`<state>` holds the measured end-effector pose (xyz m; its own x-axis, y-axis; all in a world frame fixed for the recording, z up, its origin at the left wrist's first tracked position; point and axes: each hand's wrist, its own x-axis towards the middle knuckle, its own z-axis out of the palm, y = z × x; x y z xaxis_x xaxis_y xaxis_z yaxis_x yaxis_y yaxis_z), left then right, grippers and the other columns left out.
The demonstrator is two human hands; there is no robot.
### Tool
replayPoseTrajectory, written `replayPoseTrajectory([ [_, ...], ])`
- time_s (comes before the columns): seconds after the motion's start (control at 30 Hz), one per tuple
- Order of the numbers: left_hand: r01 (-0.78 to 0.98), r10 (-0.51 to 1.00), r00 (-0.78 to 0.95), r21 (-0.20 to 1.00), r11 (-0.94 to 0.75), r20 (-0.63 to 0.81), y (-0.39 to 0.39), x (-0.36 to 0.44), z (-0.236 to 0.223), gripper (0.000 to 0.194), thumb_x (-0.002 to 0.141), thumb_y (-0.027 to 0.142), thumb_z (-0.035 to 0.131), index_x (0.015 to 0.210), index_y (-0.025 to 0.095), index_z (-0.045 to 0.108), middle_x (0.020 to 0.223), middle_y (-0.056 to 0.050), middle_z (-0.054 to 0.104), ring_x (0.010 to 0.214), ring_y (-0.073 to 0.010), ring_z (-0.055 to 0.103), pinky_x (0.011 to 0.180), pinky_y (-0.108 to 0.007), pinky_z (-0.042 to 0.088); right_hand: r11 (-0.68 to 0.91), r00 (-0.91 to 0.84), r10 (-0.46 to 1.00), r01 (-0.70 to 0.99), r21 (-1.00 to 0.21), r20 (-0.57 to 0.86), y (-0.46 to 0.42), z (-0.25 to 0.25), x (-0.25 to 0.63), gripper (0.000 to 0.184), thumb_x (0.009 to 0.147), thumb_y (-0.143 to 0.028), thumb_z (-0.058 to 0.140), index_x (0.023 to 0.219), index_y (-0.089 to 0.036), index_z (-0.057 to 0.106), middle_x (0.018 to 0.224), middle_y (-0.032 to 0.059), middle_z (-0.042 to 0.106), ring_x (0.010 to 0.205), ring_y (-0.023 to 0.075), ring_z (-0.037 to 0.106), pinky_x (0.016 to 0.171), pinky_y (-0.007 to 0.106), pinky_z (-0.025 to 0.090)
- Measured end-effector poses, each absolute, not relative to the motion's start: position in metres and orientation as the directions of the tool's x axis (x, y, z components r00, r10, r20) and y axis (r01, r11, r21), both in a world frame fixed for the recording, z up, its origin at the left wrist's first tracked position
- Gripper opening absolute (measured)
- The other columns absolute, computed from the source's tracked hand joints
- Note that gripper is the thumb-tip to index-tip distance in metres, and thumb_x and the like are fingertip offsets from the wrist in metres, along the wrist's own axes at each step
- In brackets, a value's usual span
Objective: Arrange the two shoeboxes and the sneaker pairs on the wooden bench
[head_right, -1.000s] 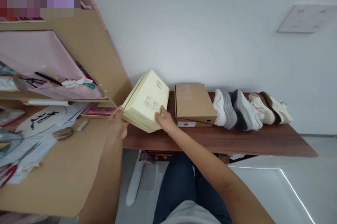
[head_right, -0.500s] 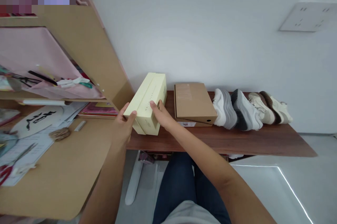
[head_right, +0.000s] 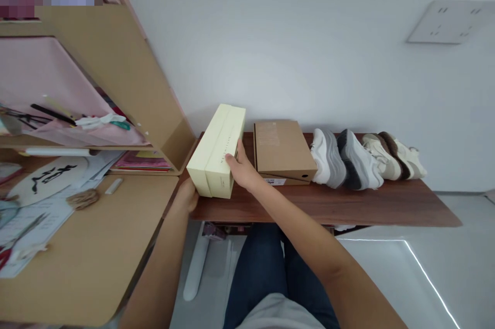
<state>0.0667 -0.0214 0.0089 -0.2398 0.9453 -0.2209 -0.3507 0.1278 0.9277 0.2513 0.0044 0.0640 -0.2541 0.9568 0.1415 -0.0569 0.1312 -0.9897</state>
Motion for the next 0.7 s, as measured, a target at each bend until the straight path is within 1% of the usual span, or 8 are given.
replayPoseTrajectory([
  [0.07, -0.364, 0.938, -0.183, 0.907, 0.214, -0.295, -0.022, 0.065, 0.007, 0.035, 0.067, 0.040, 0.073, 0.091, 0.015, 0.072, 0.081, -0.007, 0.075, 0.089, -0.0257, 0.069, 0.074, -0.035, 0.055, 0.155, -0.213, 0.966, 0.011, -0.988, 0.149, 0.001, 0.066, 0.261, 0.082, 0.090, -0.056, 0.049, 0.157, -0.030, 0.008, 0.163, -0.0056, 0.014, 0.151, 0.0187, 0.012, 0.125, 0.044, 0.006],
  [0.17, -0.400, 0.909, -0.172, 0.870, 0.287, -0.379, -0.022, 0.063, 0.006, 0.024, 0.066, 0.035, 0.074, 0.078, 0.015, 0.069, 0.072, -0.005, 0.072, 0.078, -0.0225, 0.070, 0.066, -0.031, 0.055, 0.174, -0.186, 0.971, 0.119, -0.977, 0.151, -0.002, 0.067, 0.275, 0.072, 0.089, -0.060, 0.050, 0.152, -0.032, 0.031, 0.161, -0.0068, 0.022, 0.151, 0.0205, 0.009, 0.125, 0.046, 0.002],
  [0.23, -0.439, 0.890, -0.208, 0.852, 0.285, -0.405, -0.022, 0.064, 0.006, 0.020, 0.066, 0.032, 0.074, 0.075, 0.015, 0.067, 0.067, -0.003, 0.070, 0.072, -0.0201, 0.069, 0.062, -0.028, 0.054, 0.185, -0.186, 0.970, 0.150, -0.971, 0.156, -0.002, 0.068, 0.281, 0.068, 0.087, -0.063, 0.051, 0.147, -0.032, 0.041, 0.159, -0.0061, 0.029, 0.151, 0.0218, 0.010, 0.124, 0.048, 0.003],
  [0.33, -0.534, 0.862, -0.268, 0.811, 0.240, -0.431, -0.023, 0.066, 0.011, 0.019, 0.069, 0.030, 0.074, 0.080, 0.017, 0.067, 0.068, -0.001, 0.069, 0.067, -0.0172, 0.067, 0.060, -0.027, 0.054, 0.211, -0.196, 0.964, 0.152, -0.966, 0.180, 0.000, 0.069, 0.283, 0.066, 0.086, -0.065, 0.051, 0.143, -0.031, 0.048, 0.156, -0.0043, 0.035, 0.151, 0.0223, 0.014, 0.124, 0.048, 0.005],
  [0.4, -0.606, 0.862, -0.273, 0.773, 0.190, -0.426, -0.025, 0.065, 0.019, 0.020, 0.073, 0.031, 0.071, 0.088, 0.019, 0.068, 0.077, -0.002, 0.072, 0.072, -0.0177, 0.068, 0.063, -0.029, 0.056, 0.208, -0.199, 0.964, 0.139, -0.968, 0.178, 0.002, 0.069, 0.281, 0.065, 0.086, -0.065, 0.050, 0.143, -0.031, 0.048, 0.155, -0.0047, 0.037, 0.150, 0.0214, 0.016, 0.124, 0.048, 0.005],
  [0.5, -0.654, 0.890, -0.302, 0.754, 0.066, -0.340, -0.028, 0.059, 0.036, 0.024, 0.080, 0.034, 0.064, 0.101, 0.022, 0.069, 0.099, -0.004, 0.074, 0.092, -0.0211, 0.069, 0.072, -0.033, 0.058, 0.170, -0.179, 0.973, 0.113, -0.979, 0.148, 0.004, 0.065, 0.275, 0.064, 0.089, -0.063, 0.046, 0.145, -0.033, 0.044, 0.156, -0.0072, 0.034, 0.151, 0.0201, 0.009, 0.124, 0.049, 0.004],
  [0.6, -0.605, 0.889, -0.399, 0.793, -0.072, -0.224, -0.026, 0.050, 0.051, 0.029, 0.083, 0.034, 0.058, 0.107, 0.023, 0.069, 0.115, -0.003, 0.071, 0.110, -0.0214, 0.064, 0.085, -0.032, 0.057, 0.155, -0.168, 0.976, 0.103, -0.982, 0.137, 0.002, 0.059, 0.266, 0.066, 0.089, -0.064, 0.045, 0.147, -0.033, 0.041, 0.160, -0.0090, 0.025, 0.151, 0.0195, 0.006, 0.124, 0.047, 0.003],
  [0.7, -0.526, 0.868, -0.472, 0.840, -0.135, -0.156, -0.018, 0.041, 0.055, 0.032, 0.083, 0.034, 0.057, 0.111, 0.023, 0.068, 0.120, -0.004, 0.070, 0.118, -0.0226, 0.060, 0.092, -0.032, 0.054, 0.155, -0.172, 0.976, 0.108, -0.982, 0.135, -0.002, 0.056, 0.257, 0.072, 0.088, -0.069, 0.041, 0.149, -0.030, 0.039, 0.160, -0.0052, 0.027, 0.151, 0.0196, 0.014, 0.124, 0.043, 0.005],
])
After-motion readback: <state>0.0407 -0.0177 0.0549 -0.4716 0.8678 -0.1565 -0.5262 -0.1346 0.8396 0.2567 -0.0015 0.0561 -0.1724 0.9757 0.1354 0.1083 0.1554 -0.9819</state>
